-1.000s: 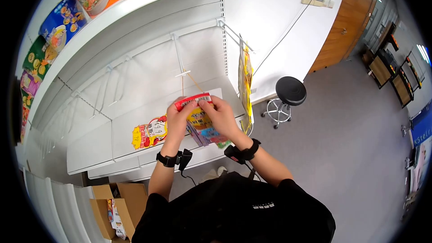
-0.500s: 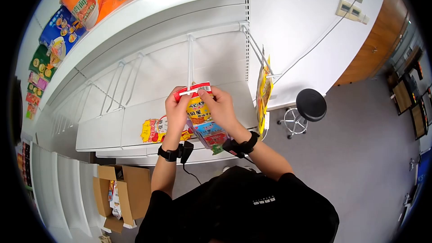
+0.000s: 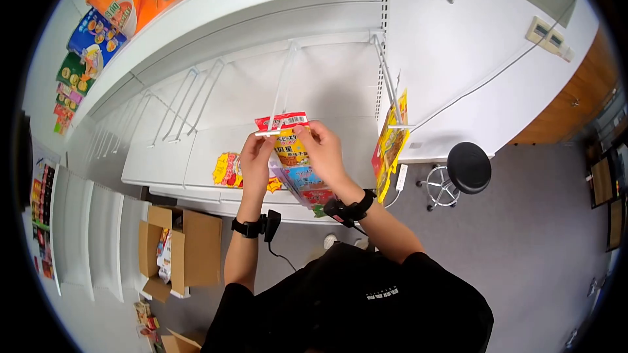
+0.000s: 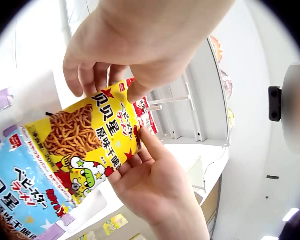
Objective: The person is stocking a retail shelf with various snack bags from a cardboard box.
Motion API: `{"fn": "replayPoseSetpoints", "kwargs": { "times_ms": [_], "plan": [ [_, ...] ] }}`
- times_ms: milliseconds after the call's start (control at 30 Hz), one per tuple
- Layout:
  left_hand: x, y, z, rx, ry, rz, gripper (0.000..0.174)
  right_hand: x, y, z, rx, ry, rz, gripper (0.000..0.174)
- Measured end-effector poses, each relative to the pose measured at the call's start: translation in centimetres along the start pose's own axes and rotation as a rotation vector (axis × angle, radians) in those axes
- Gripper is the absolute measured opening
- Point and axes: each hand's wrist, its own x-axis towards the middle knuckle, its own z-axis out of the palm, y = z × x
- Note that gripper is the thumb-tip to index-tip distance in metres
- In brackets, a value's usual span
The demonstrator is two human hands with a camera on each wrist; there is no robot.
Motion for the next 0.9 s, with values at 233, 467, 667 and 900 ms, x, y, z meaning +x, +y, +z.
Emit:
{"fn": "replayPoseSetpoints", "kwargs": {
  "times_ms": [233,467,667,900],
  "plan": [
    [-7.3,-1.7,-3.6,0.113,0.187,-0.108,0.022,-4.6,3.3,-3.0,-0.022,0.201,-0.152,0.013],
    [-18.3,-3.6,-9.9,0.067,0.432,-0.258,0.015,-10.6,5.0,-0.9,0.041,0.045,-0.013,0.011],
    [-28.3,-0.7,-15.6,0.052,0.689,-0.35,0.019,-15.4,5.7,5.7,0.061,-0.215,0.128,0.014],
    [-41.5,1.6,-25.3,-0.008,0.96,-0.385,0.019,-24.8,10.2,17.6,0.153,-0.422,0.433,0.014]
  ]
}}
